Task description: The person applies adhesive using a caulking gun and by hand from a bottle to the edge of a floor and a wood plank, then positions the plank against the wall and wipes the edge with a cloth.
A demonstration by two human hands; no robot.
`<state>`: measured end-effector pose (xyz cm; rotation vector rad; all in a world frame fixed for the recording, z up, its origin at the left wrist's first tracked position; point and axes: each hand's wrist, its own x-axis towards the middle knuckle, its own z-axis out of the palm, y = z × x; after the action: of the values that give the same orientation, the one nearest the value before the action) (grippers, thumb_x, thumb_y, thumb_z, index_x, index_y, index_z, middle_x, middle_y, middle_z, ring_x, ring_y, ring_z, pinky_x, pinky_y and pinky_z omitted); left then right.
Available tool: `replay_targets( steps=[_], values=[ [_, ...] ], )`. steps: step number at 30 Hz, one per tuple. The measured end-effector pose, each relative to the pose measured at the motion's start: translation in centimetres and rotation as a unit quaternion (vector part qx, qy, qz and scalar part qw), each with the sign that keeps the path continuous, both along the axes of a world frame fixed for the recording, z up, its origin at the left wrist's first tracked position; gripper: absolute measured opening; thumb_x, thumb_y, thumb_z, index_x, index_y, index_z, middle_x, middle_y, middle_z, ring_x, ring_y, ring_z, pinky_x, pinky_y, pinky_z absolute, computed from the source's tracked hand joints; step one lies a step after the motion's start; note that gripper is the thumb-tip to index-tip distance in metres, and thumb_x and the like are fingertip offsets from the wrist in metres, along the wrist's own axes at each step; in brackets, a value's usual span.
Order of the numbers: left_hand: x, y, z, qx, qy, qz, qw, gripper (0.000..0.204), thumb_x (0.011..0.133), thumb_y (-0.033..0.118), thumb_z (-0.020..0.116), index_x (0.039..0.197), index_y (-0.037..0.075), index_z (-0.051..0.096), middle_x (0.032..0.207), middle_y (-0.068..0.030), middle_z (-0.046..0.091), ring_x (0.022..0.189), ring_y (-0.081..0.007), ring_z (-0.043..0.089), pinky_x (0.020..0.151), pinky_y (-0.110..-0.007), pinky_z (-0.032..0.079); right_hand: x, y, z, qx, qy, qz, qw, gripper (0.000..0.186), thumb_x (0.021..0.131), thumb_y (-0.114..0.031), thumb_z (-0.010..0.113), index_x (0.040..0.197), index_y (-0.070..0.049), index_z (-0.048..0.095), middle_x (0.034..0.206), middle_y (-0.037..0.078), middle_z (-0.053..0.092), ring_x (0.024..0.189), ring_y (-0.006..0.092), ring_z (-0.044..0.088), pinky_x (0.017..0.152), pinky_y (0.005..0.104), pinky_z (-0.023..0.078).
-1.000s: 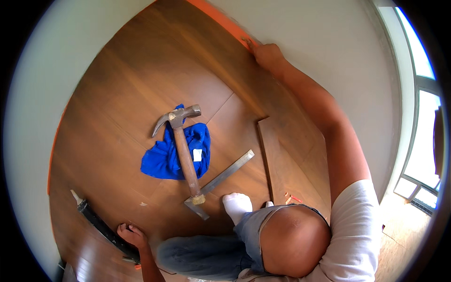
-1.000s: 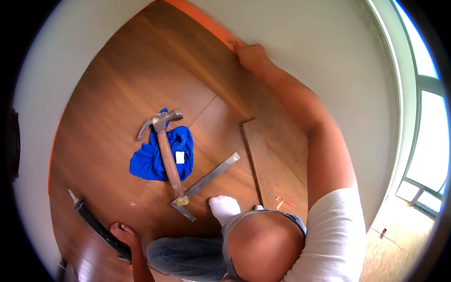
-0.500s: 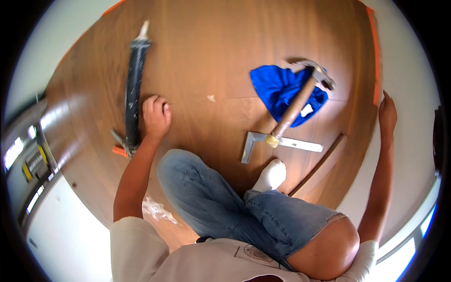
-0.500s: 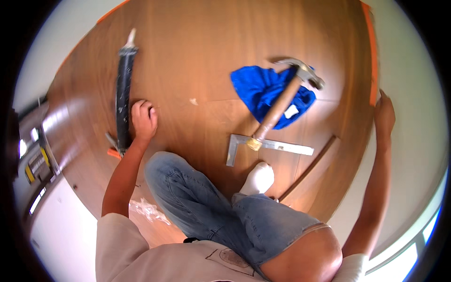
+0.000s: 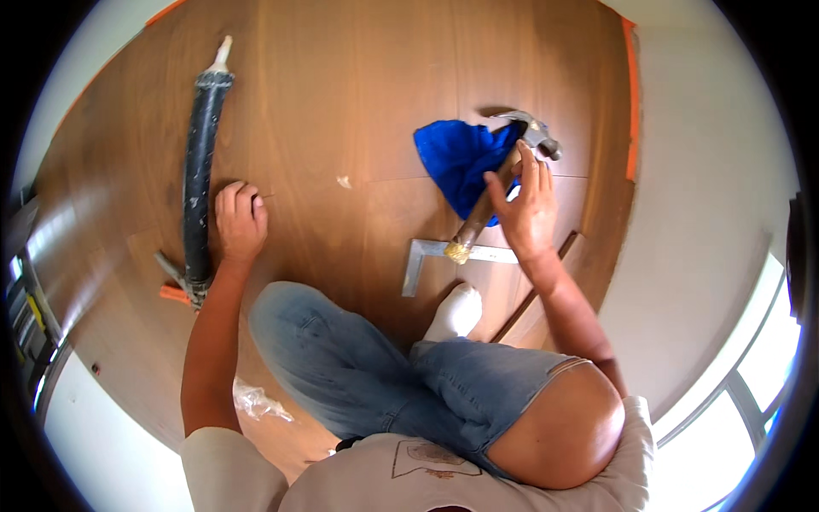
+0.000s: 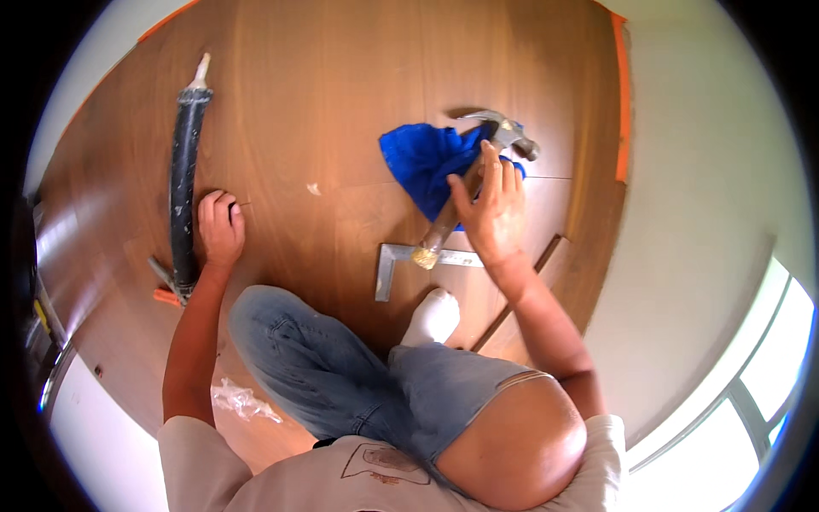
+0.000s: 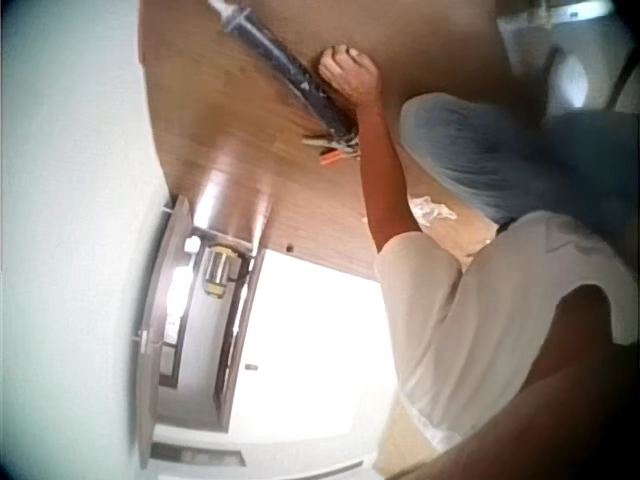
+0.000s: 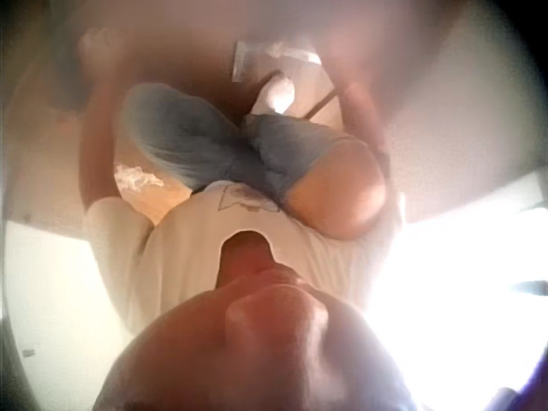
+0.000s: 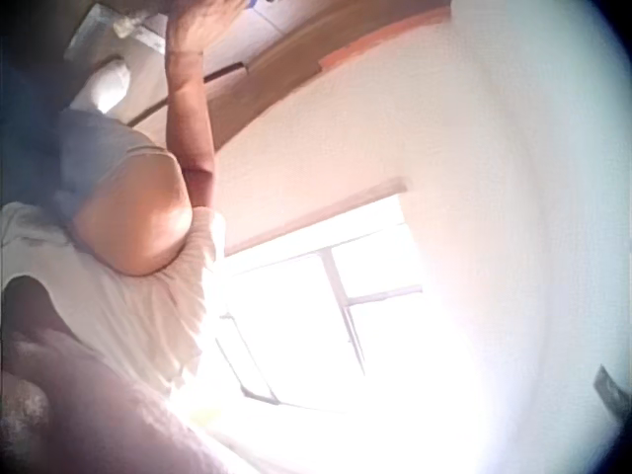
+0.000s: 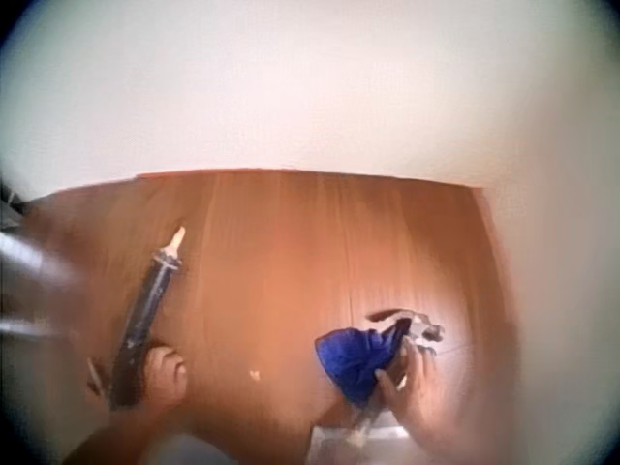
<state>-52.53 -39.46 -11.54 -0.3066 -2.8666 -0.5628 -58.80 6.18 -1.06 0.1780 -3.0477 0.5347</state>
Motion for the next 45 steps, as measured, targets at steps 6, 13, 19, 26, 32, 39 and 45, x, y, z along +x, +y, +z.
replay_targets(
  steps=[6,13,19,26,32,39,45],
  values=[
    [-0.1,0.2,0.6,-0.017,-0.01,-0.002,1.0,0.017,0.092,0.01,0.061,0.107,0.002,0.059,0.11,-0.0204,0.059,0.1,-0.0415,0.056,0.09,-0.051,0.045,-0.4,-1.5,-1.3,0.013,-0.116,-0.206,0.972,0.104,0.086,-0.042,0.08,0.162,-0.001,0.021,0.114,0.029,0.06,0.099,0.0473,0.066,0.085,0.0516,0.056],
    [-1.5,1.2,1.6,0.015,-0.03,0.033,0.999,0.018,0.095,0.013,0.063,0.108,0.001,0.063,0.113,-0.0197,0.062,0.108,-0.0409,0.059,0.095,-0.05,0.047,-0.9,0.0,-1.5,-0.057,-0.147,-0.265,0.951,0.102,0.086,-0.022,0.071,0.165,-0.004,0.008,0.114,0.031,0.063,0.094,0.0458,0.069,0.084,0.0526,0.057],
    [-5.3,15.7,7.4,0.08,-0.036,-0.085,0.993,0.025,0.094,0.009,0.065,0.117,-0.001,0.067,0.123,-0.0191,0.064,0.116,-0.0382,0.061,0.101,-0.048,0.049,0.6,3.3,-0.9,-0.221,-0.117,-0.247,0.936,0.101,0.084,-0.006,0.064,0.166,-0.01,0.006,0.116,0.039,0.06,0.096,0.0546,0.063,0.082,0.0587,0.054],
    [-7.0,35.0,9.3,0.019,-0.092,-0.348,0.933,0.072,0.076,0.029,0.087,0.142,0.019,0.06,0.15,-0.0148,0.05,0.134,-0.0383,0.048,0.11,-0.054,0.04,10.6,10.0,2.9,-0.218,-0.019,-0.294,0.93,0.095,0.084,-0.002,0.068,0.165,-0.011,0.02,0.133,0.025,0.06,0.111,0.0405,0.065,0.093,0.0447,0.054],
    [-8.1,35.1,2.8,0.01,-0.042,-0.325,0.945,0.054,0.074,0.015,0.081,0.126,0.012,0.068,0.135,-0.0126,0.06,0.118,-0.0351,0.056,0.104,-0.05,0.044,21.0,16.6,0.8,-0.132,-0.025,-0.366,0.921,0.092,0.087,-0.001,0.069,0.165,-0.004,0.02,0.17,0.021,0.024,0.157,0.0329,0.026,0.122,0.0377,0.034],
    [-6.8,30.5,13.9,0.215,0.049,-0.229,0.948,0.048,0.067,0.004,0.074,0.115,0.007,0.07,0.118,-0.0129,0.064,0.107,-0.0363,0.059,0.092,-0.045,0.05,30.8,19.7,0.1,-0.061,-0.011,-0.5,0.864,0.088,0.089,-0.008,0.067,0.165,-0.01,0.023,0.138,0.021,0.059,0.113,0.0323,0.065,0.099,0.0393,0.05],
    [-2.6,16.9,18.5,0.176,0.094,-0.107,0.974,0.038,0.081,0.007,0.064,0.117,0.0,0.067,0.122,-0.0149,0.064,0.113,-0.0342,0.059,0.101,-0.043,0.046,32.4,18.7,-0.2,-0.084,-0.022,-0.537,0.839,0.087,0.089,-0.012,0.067,0.165,-0.012,0.024,0.11,0.018,0.066,0.098,0.033,0.066,0.092,0.0426,0.052]
  ],
)
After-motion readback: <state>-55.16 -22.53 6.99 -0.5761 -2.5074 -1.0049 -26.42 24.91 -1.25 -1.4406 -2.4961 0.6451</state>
